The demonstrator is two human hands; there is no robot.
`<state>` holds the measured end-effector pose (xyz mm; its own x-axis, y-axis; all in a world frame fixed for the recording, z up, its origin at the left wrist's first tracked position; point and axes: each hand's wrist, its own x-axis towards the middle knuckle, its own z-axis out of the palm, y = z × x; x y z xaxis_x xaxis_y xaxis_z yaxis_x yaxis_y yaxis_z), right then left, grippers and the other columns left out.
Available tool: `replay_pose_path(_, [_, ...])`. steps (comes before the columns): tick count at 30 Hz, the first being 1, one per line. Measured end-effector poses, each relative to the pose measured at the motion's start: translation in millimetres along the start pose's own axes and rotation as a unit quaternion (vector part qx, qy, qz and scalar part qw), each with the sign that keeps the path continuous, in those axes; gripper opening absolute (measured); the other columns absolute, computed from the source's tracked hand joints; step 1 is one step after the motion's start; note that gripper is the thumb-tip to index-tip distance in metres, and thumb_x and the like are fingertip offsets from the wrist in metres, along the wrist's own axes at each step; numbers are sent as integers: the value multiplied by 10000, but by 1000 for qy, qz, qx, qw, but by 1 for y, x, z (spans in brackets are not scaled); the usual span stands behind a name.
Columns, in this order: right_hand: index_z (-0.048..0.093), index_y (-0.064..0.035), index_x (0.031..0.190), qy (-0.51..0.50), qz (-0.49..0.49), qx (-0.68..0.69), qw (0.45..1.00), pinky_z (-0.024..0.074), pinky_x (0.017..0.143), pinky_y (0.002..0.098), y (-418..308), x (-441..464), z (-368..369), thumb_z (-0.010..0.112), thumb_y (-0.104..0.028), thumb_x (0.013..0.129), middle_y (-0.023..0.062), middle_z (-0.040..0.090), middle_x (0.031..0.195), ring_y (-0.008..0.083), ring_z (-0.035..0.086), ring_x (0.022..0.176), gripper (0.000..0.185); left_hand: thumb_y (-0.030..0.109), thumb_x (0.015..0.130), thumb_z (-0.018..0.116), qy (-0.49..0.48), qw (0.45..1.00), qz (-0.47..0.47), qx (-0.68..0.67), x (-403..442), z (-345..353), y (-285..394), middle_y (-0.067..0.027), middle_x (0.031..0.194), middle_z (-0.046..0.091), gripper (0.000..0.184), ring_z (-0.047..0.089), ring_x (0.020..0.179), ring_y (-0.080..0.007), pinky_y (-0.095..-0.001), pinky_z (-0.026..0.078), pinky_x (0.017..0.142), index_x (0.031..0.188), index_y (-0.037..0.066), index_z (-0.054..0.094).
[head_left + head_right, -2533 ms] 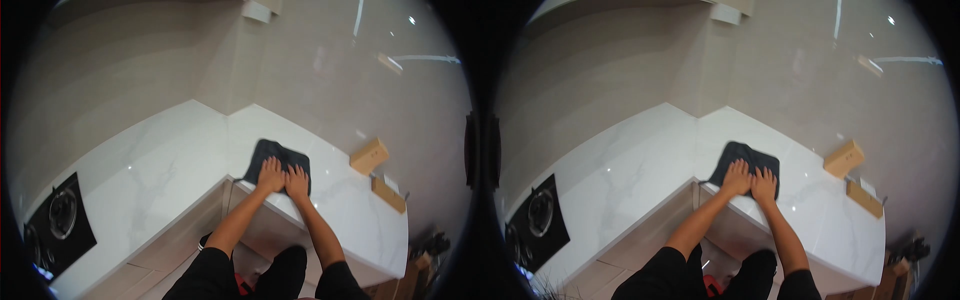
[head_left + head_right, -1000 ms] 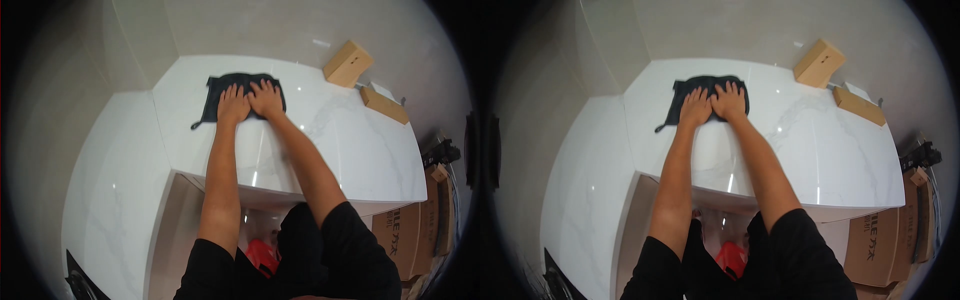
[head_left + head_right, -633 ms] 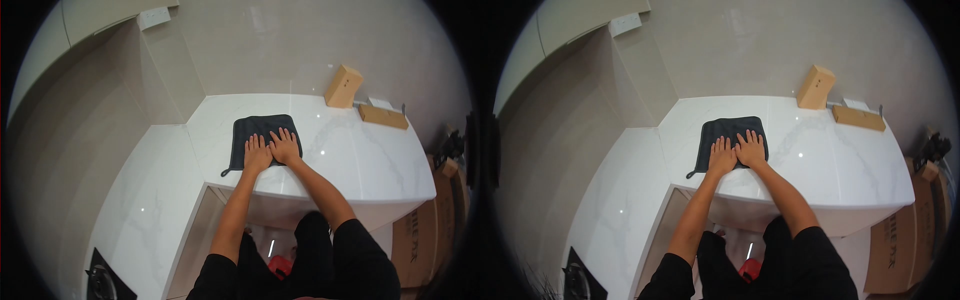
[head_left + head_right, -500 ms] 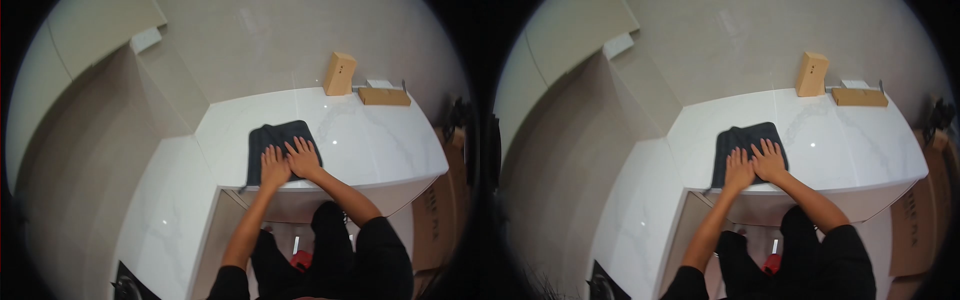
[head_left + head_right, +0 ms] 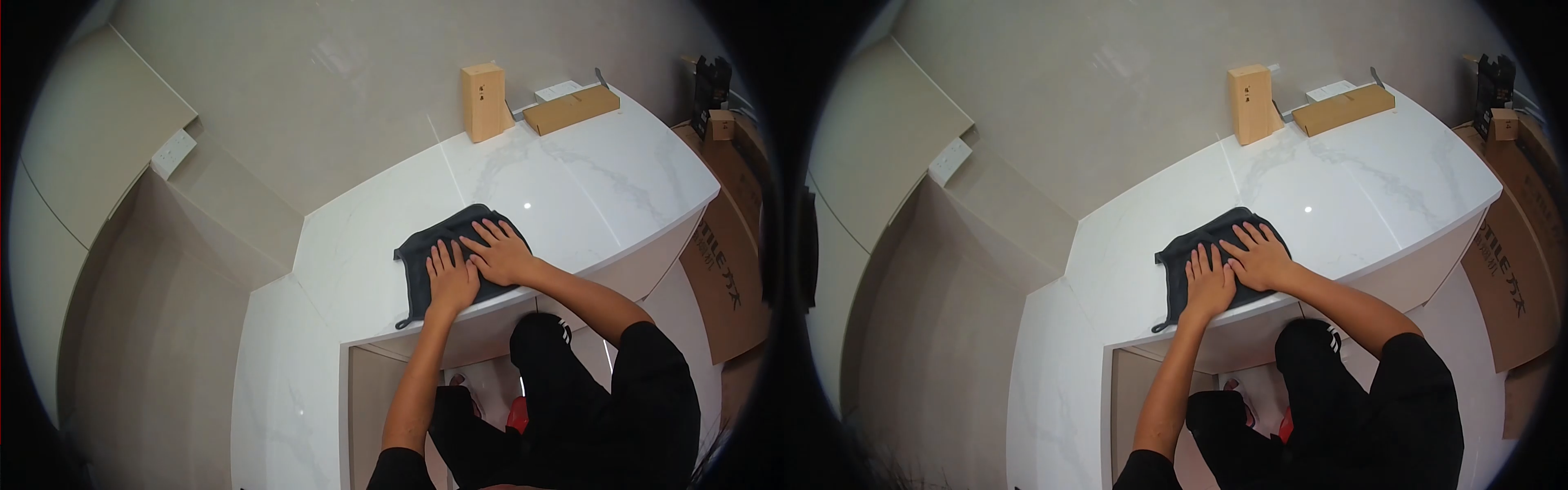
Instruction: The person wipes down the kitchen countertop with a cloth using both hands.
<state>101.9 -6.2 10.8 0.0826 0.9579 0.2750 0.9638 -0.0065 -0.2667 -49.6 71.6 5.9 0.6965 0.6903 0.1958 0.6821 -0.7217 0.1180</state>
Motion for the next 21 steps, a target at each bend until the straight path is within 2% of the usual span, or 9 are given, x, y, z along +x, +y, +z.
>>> replay_pose_path(4, [370, -190, 1541, 0, 25, -30, 999, 113, 1216, 523, 27, 51, 7, 289, -415, 1030, 185, 265, 1613, 369, 192, 1507, 564, 387, 1025, 273, 17, 1000, -13, 15, 62, 12, -5, -298, 1588, 224, 654, 155, 1497, -437, -531, 101, 1213, 1532, -27, 278])
replay_pose_path(9, [335, -226, 1556, -25, 70, -45, 996, 90, 1222, 509, 64, 112, 9, 255, -421, 1031, 160, 231, 1632, 358, 172, 1514, 566, 383, 1026, 272, 26, 999, -36, 0, 131, 20, -10, -265, 1597, 238, 631, 174, 1501, -404, -512, 113, 1217, 1534, 10, 303])
replay_pose_path(15, [319, -222, 1562, -36, 77, -47, 995, 77, 1227, 498, 87, 161, 12, 254, -420, 1022, 152, 213, 1640, 346, 157, 1521, 579, 380, 1024, 280, 28, 999, -2, 18, 186, 28, -35, -231, 1595, 273, 614, 226, 1493, -376, -483, 150, 1219, 1527, 31, 331])
replay_pose_path(21, [339, -229, 1556, -30, 83, -52, 995, 90, 1223, 501, 98, 198, 28, 259, -411, 1022, 146, 231, 1635, 335, 185, 1516, 570, 371, 1007, 293, 33, 999, 7, -2, 230, 34, -55, -214, 1592, 294, 607, 241, 1489, -364, -471, 145, 1225, 1519, 52, 365])
